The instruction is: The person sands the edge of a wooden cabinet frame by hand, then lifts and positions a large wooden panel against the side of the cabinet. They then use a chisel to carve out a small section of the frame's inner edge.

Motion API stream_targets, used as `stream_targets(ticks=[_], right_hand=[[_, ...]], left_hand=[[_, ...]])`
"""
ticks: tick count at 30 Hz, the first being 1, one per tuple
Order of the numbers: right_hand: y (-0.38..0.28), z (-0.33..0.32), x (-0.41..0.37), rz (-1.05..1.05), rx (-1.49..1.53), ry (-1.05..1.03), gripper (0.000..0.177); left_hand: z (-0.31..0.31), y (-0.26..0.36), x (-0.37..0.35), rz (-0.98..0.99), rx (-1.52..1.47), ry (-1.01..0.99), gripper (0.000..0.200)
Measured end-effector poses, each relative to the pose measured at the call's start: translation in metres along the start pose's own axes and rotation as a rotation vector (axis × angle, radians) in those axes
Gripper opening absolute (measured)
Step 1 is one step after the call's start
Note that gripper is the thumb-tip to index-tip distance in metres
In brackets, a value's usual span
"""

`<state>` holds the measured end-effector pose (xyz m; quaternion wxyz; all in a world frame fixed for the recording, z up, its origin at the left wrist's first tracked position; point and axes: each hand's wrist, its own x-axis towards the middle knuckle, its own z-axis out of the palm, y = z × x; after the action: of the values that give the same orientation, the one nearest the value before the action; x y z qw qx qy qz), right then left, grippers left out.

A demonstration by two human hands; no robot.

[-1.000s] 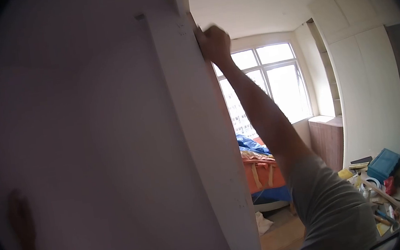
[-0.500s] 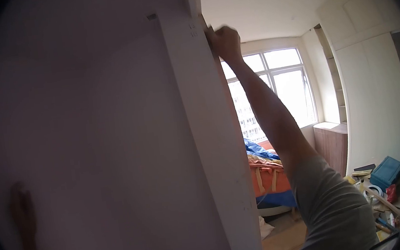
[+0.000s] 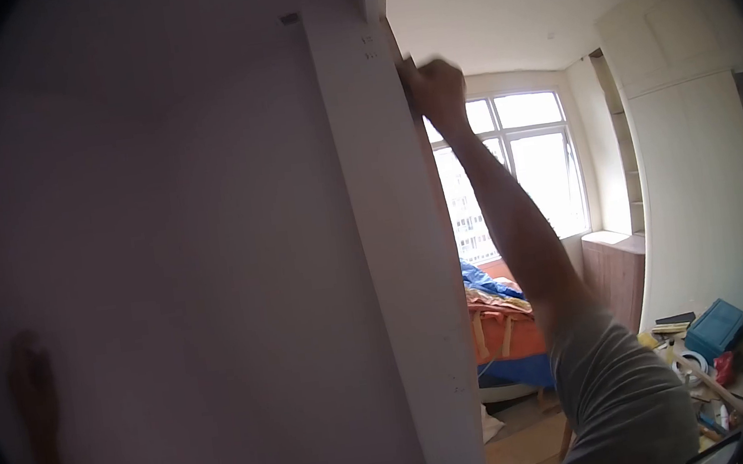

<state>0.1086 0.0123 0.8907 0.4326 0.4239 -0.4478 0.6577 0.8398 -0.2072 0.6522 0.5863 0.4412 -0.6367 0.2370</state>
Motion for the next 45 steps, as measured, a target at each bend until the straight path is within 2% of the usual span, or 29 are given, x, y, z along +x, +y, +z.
stream_targets(ticks=[1,2,3,5,6,8,11,13,14,15,18,20,21,22,23,24,26,27,29,30,31,32,33,35,37,39,41,44,45], right_hand=[[0.016,0.004,-0.024,-0.115,0.083,0.137,0.061],[0.01,-0.001,-0.037,-0.003,0.143,0.129,0.055],[0.01,0.004,-0.032,-0.011,0.134,0.146,0.057],[0.004,0.014,0.006,-0.039,0.105,0.142,0.055],[-0.001,0.017,0.031,-0.054,0.083,0.121,0.052],[-0.009,0.03,0.074,-0.105,0.044,0.162,0.053],[-0.001,0.044,0.087,-0.12,0.09,0.229,0.055],[-0.009,0.014,0.056,-0.013,-0.133,-0.05,0.056],[0.004,0.007,0.034,-0.056,-0.141,-0.113,0.056],[0.003,0.005,-0.009,-0.075,0.1,0.09,0.07],[0.015,0.007,-0.037,-0.004,0.139,0.153,0.056],[0.006,0.018,0.003,-0.051,0.083,0.167,0.055],[0.002,0.023,0.034,-0.068,0.074,0.144,0.054],[-0.009,0.025,0.06,-0.036,0.034,0.104,0.055],[-0.008,0.037,0.08,-0.069,0.105,0.199,0.054],[-0.006,0.042,0.084,-0.064,0.103,0.192,0.054],[-0.003,0.044,0.085,0.034,0.27,0.164,0.054],[0.002,0.038,0.072,0.031,0.261,0.161,0.054],[0.008,0.015,0.03,0.027,0.131,0.059,0.055],[0.01,0.009,0.013,0.025,0.066,0.007,0.055],[0.01,0.009,0.001,0.017,0.071,0.006,0.055],[0.01,0.012,-0.007,0.002,0.181,0.086,0.054],[0.012,0.014,-0.012,-0.004,0.289,0.166,0.052],[0.008,0.024,0.027,-0.008,0.24,0.128,0.049],[0.004,0.037,0.075,-0.016,0.19,0.091,0.046],[-0.002,0.051,0.1,0.085,0.368,0.157,0.043],[0.006,0.049,0.091,0.117,0.363,0.121,0.043],[0.024,0.025,0.05,0.073,0.114,-0.036,0.045],[0.026,0.025,0.027,0.137,0.231,0.02,0.046]], left_hand=[[0.0,0.002,-0.001,0.01,0.009,0.005,0.035],[-0.005,0.005,0.001,0.027,0.03,0.008,0.036],[-0.013,0.014,0.003,0.033,0.04,0.007,0.036],[-0.021,0.036,0.001,-0.08,0.117,-0.1,0.035],[-0.017,0.029,0.0,-0.082,0.116,-0.103,0.035],[-0.007,0.004,0.003,0.09,0.081,-0.017,0.036],[-0.001,-0.01,0.003,0.012,0.111,-0.03,0.037],[-0.005,0.002,0.002,-0.026,0.049,-0.047,0.038],[-0.006,0.005,0.002,-0.064,-0.007,-0.061,0.039],[-0.003,0.005,0.0,-0.07,-0.021,-0.057,0.039],[-0.004,0.0,-0.001,0.024,0.079,0.018,0.038],[0.006,-0.002,0.002,0.334,0.117,0.215,0.028],[-0.001,0.008,0.002,0.331,0.116,0.214,0.028],[-0.016,0.025,0.004,0.123,0.1,0.018,0.032],[-0.024,0.033,0.004,-0.088,0.087,-0.18,0.037],[-0.016,0.02,0.004,-0.09,0.089,-0.189,0.037],[0.007,-0.016,0.006,0.274,0.076,0.154,0.037],[0.007,-0.009,0.002,0.272,0.067,0.149,0.037],[-0.008,0.012,0.0,0.014,-0.094,0.001,0.038],[-0.005,0.009,0.0,0.009,-0.1,0.005,0.038],[-0.003,0.004,0.0,0.123,-0.088,0.07,0.037],[-0.003,0.0,-0.001,0.235,-0.071,0.137,0.036],[-0.005,0.002,0.0,0.233,-0.064,0.14,0.036],[-0.003,0.008,0.006,0.292,-0.031,0.094,0.029],[0.002,0.006,0.007,0.282,-0.012,0.113,0.028],[0.003,0.004,0.006,0.274,0.008,0.133,0.028],[0.003,0.005,0.004,0.117,-0.052,0.064,0.032],[0.009,-0.002,0.003,0.119,0.152,0.149,0.032],[0.005,0.005,0.001,0.115,0.146,0.153,0.032]])
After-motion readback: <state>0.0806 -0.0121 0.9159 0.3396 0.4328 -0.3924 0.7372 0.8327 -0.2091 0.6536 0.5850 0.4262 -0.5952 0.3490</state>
